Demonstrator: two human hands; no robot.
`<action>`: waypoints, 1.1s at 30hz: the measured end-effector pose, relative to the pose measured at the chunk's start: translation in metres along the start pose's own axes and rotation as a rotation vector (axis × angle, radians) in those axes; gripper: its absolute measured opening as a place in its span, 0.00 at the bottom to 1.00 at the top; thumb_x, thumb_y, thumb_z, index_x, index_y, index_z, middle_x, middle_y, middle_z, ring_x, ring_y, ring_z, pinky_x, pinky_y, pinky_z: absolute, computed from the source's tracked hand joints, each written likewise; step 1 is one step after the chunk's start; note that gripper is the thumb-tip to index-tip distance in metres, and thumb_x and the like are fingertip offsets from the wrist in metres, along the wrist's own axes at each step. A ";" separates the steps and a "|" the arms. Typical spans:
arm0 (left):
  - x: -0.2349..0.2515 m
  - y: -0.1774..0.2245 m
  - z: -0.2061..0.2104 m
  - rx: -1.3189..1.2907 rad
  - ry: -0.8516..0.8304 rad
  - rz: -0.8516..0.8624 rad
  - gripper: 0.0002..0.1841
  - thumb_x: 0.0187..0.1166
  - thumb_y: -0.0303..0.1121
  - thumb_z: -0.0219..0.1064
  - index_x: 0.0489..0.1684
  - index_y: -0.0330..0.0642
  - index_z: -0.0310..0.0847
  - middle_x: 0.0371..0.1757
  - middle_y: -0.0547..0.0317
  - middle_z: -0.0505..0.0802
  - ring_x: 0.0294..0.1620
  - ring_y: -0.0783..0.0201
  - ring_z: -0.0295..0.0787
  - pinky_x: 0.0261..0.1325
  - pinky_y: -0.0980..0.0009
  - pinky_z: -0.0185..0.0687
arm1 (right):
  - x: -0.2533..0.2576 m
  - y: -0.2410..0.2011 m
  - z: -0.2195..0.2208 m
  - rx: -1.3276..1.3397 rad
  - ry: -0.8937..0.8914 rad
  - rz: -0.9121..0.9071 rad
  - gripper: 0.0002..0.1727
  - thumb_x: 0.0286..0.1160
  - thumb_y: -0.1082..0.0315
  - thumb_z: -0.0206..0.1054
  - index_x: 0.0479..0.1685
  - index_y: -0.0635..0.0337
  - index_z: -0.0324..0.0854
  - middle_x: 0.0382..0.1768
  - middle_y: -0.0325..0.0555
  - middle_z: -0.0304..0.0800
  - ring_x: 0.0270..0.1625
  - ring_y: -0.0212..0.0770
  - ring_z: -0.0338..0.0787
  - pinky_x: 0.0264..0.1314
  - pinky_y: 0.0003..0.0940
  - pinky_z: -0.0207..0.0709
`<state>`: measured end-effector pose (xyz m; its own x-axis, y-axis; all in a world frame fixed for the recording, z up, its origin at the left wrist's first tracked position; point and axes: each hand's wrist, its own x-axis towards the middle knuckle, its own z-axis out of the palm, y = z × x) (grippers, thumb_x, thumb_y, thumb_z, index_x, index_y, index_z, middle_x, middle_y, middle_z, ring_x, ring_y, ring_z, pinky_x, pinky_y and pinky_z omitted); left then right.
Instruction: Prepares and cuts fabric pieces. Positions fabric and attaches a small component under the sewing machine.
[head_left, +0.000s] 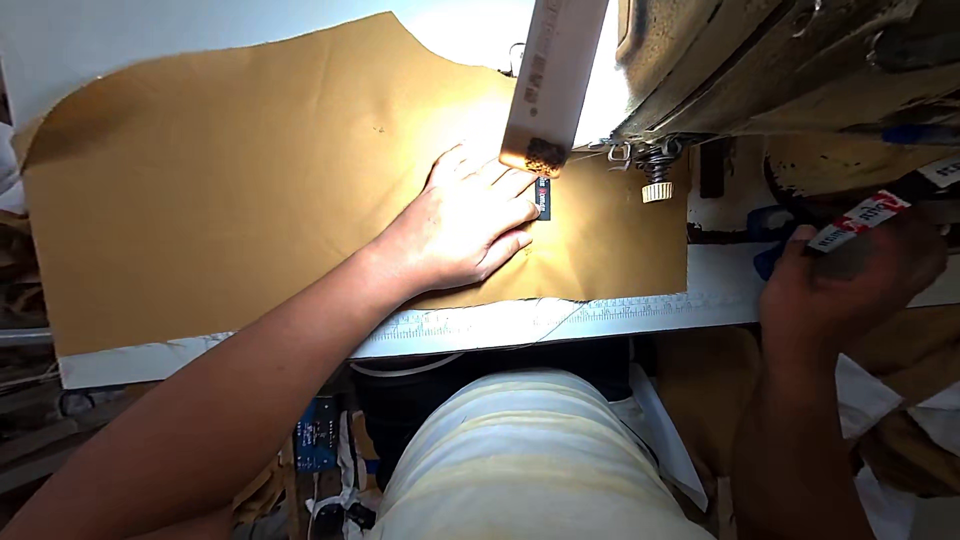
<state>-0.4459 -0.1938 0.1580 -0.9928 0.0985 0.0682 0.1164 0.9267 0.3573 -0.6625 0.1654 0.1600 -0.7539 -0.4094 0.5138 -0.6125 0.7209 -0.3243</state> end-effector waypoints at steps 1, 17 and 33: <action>0.001 0.000 -0.001 -0.005 0.002 -0.002 0.28 0.91 0.54 0.41 0.70 0.55 0.84 0.86 0.56 0.78 0.92 0.50 0.62 0.89 0.32 0.42 | 0.001 -0.016 0.001 0.029 -0.024 -0.049 0.22 0.84 0.60 0.66 0.67 0.69 0.80 0.70 0.68 0.81 0.78 0.59 0.77 0.82 0.51 0.69; 0.010 0.018 0.000 -0.052 0.188 -0.167 0.17 0.87 0.47 0.56 0.51 0.54 0.92 0.47 0.59 0.92 0.57 0.57 0.86 0.68 0.51 0.69 | 0.035 -0.155 0.076 0.346 -0.553 -0.595 0.15 0.80 0.55 0.65 0.52 0.49 0.95 0.43 0.49 0.93 0.50 0.47 0.91 0.54 0.44 0.82; 0.014 0.026 0.009 0.024 0.270 -0.222 0.15 0.82 0.46 0.59 0.46 0.53 0.92 0.45 0.56 0.94 0.56 0.55 0.88 0.67 0.50 0.70 | 0.038 -0.153 0.086 0.439 -0.614 -0.590 0.15 0.78 0.56 0.65 0.48 0.51 0.95 0.43 0.48 0.93 0.51 0.46 0.90 0.56 0.44 0.80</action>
<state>-0.4567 -0.1654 0.1599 -0.9502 -0.2029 0.2364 -0.1053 0.9233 0.3694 -0.6182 -0.0090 0.1608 -0.2119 -0.9513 0.2240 -0.8737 0.0817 -0.4795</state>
